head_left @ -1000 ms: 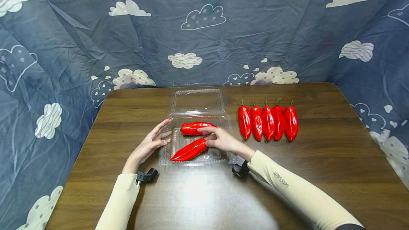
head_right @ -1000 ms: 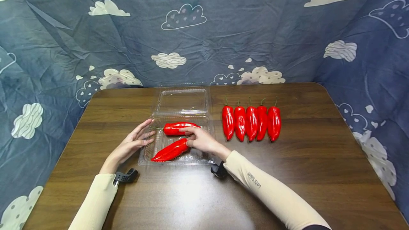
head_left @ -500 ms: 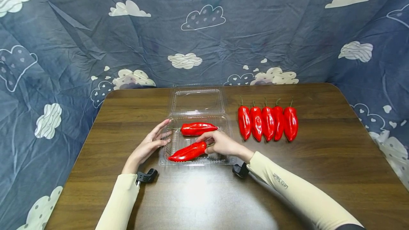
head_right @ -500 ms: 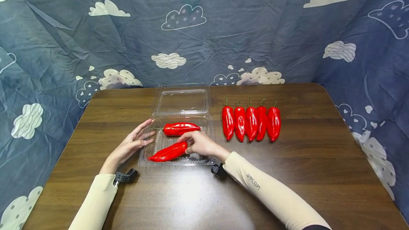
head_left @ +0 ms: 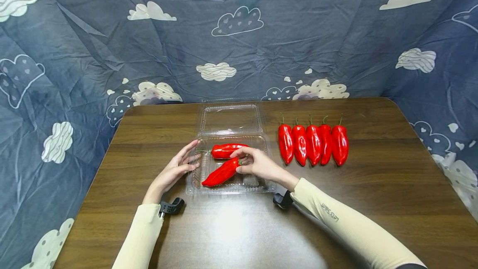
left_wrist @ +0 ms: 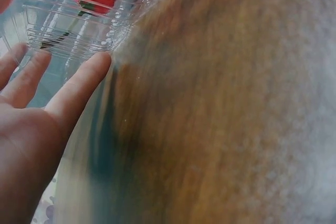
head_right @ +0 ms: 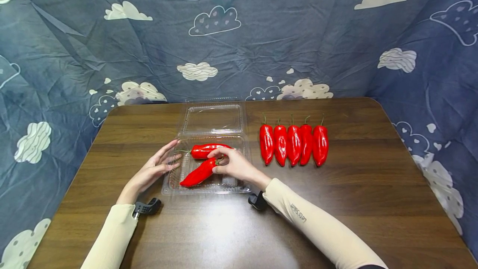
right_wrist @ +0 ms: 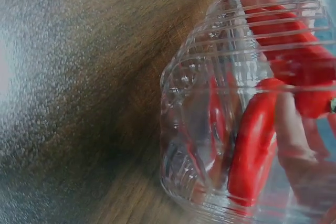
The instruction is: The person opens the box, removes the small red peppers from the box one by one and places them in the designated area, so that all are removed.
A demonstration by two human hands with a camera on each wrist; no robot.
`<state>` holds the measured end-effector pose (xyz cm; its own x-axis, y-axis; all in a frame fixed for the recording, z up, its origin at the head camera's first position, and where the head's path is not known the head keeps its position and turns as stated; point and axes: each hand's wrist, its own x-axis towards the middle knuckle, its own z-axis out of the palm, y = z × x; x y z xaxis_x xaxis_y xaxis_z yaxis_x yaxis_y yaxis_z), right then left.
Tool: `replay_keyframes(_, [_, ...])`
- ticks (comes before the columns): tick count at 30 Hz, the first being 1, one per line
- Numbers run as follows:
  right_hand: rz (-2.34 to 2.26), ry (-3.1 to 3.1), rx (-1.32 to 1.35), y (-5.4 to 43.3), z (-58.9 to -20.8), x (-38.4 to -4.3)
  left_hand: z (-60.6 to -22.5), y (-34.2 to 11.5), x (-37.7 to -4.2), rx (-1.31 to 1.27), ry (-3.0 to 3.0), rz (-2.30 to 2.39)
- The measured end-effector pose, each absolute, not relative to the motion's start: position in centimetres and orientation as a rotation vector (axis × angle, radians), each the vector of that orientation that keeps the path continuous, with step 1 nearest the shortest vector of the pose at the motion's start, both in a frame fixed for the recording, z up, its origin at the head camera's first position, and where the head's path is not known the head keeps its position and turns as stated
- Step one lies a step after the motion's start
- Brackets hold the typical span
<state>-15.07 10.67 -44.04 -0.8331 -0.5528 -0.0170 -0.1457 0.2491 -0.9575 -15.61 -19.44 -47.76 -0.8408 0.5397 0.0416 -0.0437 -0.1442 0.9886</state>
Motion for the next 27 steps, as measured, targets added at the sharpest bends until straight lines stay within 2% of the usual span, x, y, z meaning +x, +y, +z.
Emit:
replay_keyframes(11, [-1.686,2.221,-0.656,11.5,-43.3,-15.0,-47.7,-19.4,-15.5,0.555,1.736,2.035])
replay_keyframes(19, [-1.843,2.104,-0.556,12.5,-42.7,-15.2,-47.5,-19.4,-15.5,0.553,1.737,2.037])
replay_keyframes(27, [-1.976,2.070,-0.612,13.4,-42.4,-15.6,-47.6,-19.3,-15.5,0.552,1.739,2.038])
